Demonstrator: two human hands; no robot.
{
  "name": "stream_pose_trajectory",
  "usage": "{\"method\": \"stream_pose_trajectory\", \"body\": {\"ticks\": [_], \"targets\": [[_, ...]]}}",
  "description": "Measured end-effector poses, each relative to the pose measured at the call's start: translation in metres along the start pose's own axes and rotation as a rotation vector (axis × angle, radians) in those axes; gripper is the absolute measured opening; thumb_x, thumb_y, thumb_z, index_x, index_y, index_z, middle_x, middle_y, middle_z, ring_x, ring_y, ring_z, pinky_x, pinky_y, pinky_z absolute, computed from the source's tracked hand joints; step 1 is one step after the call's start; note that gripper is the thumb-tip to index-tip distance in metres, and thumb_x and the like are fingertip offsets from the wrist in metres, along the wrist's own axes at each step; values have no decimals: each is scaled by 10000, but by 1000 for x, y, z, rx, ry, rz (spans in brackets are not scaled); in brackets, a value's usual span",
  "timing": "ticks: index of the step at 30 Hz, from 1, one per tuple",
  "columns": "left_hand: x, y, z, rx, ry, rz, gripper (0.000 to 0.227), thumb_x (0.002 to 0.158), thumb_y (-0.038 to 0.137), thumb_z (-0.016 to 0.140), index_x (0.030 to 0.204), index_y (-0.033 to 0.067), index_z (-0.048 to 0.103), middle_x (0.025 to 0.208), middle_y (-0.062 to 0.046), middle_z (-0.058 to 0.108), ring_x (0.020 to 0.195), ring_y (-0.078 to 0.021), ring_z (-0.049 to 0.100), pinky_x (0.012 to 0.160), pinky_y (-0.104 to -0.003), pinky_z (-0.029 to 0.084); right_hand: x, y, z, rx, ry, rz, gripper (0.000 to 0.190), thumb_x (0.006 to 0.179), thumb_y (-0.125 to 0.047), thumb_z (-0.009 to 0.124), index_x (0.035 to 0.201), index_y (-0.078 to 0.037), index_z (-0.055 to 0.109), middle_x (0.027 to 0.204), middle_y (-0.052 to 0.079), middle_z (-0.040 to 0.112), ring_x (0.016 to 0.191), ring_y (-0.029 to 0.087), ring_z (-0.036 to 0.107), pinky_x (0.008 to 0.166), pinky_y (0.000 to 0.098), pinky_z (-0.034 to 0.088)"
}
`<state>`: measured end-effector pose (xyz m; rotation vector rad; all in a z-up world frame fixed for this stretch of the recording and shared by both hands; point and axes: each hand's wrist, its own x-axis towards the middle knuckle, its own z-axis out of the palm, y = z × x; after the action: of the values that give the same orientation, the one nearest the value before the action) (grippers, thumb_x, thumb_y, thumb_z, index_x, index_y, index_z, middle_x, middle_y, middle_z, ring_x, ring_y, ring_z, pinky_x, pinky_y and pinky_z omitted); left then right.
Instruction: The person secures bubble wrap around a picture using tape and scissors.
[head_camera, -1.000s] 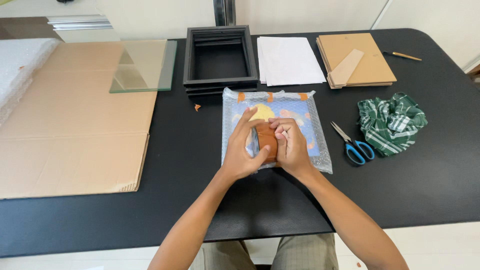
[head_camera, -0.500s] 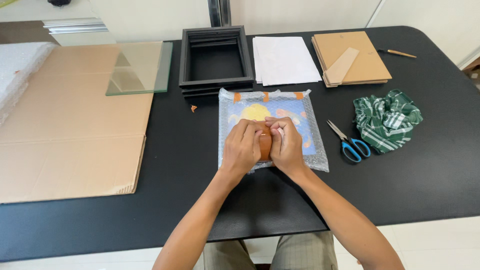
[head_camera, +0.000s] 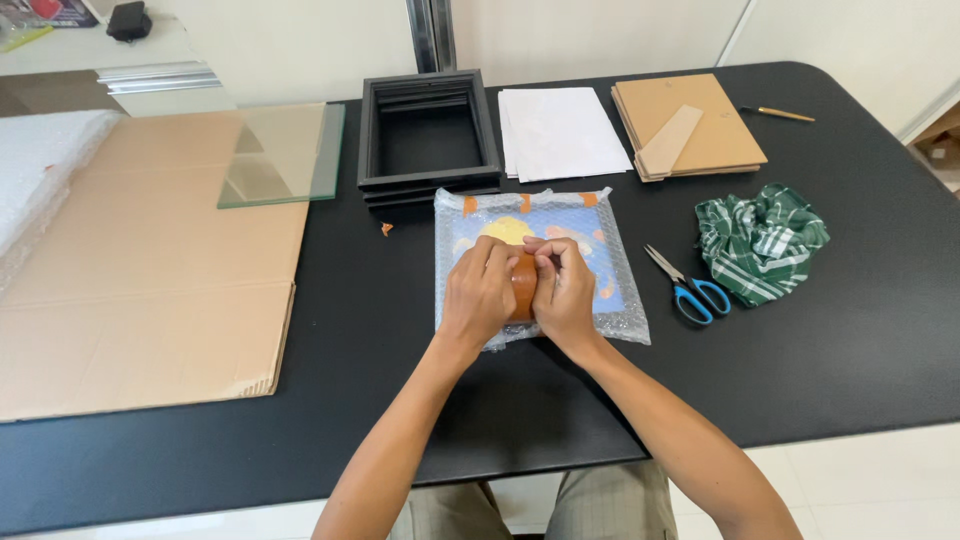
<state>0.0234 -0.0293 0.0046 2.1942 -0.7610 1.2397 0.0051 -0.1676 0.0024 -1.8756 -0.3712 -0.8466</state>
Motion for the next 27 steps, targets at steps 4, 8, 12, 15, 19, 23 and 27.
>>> {"method": "stream_pose_trajectory", "body": {"ticks": [4, 8, 12, 15, 19, 23, 27], "targets": [[12, 5, 2, -131, -30, -69, 218, 1105, 179, 509, 965, 91, 652, 876, -14, 578, 777, -271, 704, 714, -352, 601, 12, 0, -10, 17, 31, -5, 231, 1129, -196, 516, 983, -24, 564, 995, 134, 757, 1092, 373, 748, 868, 436, 622], [27, 11, 20, -273, -33, -99, 196, 1094, 211, 535, 987, 98, 654, 836, -23, 576, 796, -292, 708, 718, -368, 600, 26, 10, -32, -23, 61, -11, 154, 1095, -130, 593, 976, -35, 618, 971, 110, 772, 1061, 338, 764, 868, 407, 630], [37, 24, 45, -363, -48, -111, 161, 1081, 195, 559, 999, 79, 635, 844, -88, 588, 825, -358, 703, 725, -432, 592, 32, 27, -58, -65, 81, 23, 107, 1078, -121, 626, 995, -58, 647, 959, 98, 785, 1043, 331, 763, 837, 388, 630], [40, 35, 63, -416, -120, -180, 97, 1037, 162, 612, 967, 109, 652, 850, -53, 604, 842, -323, 714, 731, -417, 598, 32, 35, -79, -34, 94, 72, 83, 1063, -105, 644, 1006, -58, 682, 979, 131, 801, 1009, 320, 777, 814, 388, 630], [41, 47, 72, -477, -141, -214, 67, 1005, 113, 640, 948, 81, 654, 842, -105, 627, 833, -368, 711, 721, -447, 603, 25, 60, -120, -89, 86, 80, 256, 1130, -192, 509, 1204, -55, 711, 1073, 184, 778, 1008, 339, 764, 814, 440, 621], [35, 50, 81, -505, -152, -258, 58, 1009, 122, 648, 965, 92, 671, 846, -89, 635, 850, -351, 715, 723, -392, 620, 4, 72, -171, -853, -157, 473, 241, 1047, -244, 585, 1190, -167, 763, 1057, 88, 781, 954, 333, 767, 795, 501, 626], [29, 51, 92, -508, -112, -196, 91, 1036, 140, 614, 958, 107, 649, 829, -69, 590, 858, -335, 682, 746, -395, 588, -18, 100, -184, -1044, -352, 559, 275, 938, -189, 639, 1142, -69, 779, 1095, 174, 750, 1041, 382, 723, 810, 533, 620]]}}
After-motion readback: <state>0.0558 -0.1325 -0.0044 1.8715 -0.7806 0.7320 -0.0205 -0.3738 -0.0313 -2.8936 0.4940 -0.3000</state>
